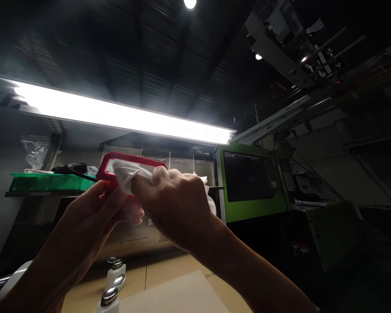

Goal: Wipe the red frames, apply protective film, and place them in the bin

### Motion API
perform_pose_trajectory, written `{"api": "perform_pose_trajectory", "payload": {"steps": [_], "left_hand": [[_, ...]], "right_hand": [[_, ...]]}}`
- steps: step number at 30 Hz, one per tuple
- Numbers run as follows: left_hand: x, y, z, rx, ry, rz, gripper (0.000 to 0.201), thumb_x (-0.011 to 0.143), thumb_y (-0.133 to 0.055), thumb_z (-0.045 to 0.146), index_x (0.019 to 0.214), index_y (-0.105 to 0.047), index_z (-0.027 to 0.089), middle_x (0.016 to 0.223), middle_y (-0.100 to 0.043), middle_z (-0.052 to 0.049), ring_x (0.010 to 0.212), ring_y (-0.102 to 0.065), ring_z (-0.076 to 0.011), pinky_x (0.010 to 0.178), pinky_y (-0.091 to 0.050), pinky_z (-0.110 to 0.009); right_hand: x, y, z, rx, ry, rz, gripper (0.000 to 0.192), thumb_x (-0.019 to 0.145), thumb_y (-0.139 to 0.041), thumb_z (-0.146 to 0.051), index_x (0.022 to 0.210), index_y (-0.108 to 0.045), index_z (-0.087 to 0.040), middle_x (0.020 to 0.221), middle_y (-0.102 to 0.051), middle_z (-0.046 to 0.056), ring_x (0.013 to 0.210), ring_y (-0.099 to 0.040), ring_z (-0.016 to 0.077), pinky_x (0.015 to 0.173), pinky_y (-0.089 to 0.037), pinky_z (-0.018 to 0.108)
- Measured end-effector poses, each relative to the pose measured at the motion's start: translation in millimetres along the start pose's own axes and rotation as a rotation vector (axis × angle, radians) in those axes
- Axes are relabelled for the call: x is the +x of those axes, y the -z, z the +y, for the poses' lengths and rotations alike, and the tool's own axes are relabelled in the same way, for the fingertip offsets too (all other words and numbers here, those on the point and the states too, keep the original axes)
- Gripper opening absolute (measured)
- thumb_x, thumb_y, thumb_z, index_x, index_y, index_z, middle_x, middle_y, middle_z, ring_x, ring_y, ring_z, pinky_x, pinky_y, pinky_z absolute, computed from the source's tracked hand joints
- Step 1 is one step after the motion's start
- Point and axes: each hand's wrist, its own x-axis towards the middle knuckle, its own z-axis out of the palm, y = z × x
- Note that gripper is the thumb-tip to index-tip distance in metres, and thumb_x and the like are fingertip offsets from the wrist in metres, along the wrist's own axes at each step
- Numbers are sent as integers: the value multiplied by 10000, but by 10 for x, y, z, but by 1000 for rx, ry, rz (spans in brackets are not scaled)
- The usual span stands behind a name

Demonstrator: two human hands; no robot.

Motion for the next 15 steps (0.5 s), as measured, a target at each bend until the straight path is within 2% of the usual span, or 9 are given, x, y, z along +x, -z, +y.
{"api": "perform_pose_trajectory", "payload": {"steps": [2,5,9,12,15], "left_hand": [[-10,-9,0,17,-10,4,179,804,-610,349,784,-572,176,548,-658,15,481,-621,-135,508,-540,-217],[-16,-11,-9,33,-8,9,154,816,-596,323,797,-578,170,541,-652,16,481,-616,-129,507,-533,-202],[-7,17,-19,-7,7,8,154,794,-626,313,811,-599,163,568,-669,7,495,-616,-111,494,-511,-159],[-9,37,1,-28,17,45,174,784,-639,328,806,-598,160,605,-682,9,491,-612,-97,493,-508,-147],[-18,39,33,-33,29,71,180,785,-639,329,810,-598,155,624,-686,10,506,-619,-99,508,-519,-156]], "right_hand": [[22,-5,-32,8,25,-12,190,859,-479,-144,751,-620,-211,565,-517,-29,460,-394,85,424,-141,238],[42,-34,-5,-11,5,-34,165,863,-479,-167,805,-628,-208,559,-522,-24,451,-383,90,416,-127,238],[-20,-60,136,27,-156,-7,215,876,-441,-187,939,-646,-182,557,-532,-17,441,-333,77,420,-140,233],[-138,-87,231,361,-376,-28,238,854,-417,-191,841,-653,-159,504,-445,-36,432,-267,67,433,-172,236],[-264,-176,250,1019,-698,-131,204,853,-433,-236,823,-623,-169,462,-308,-78,413,-234,65,410,-192,222]]}}
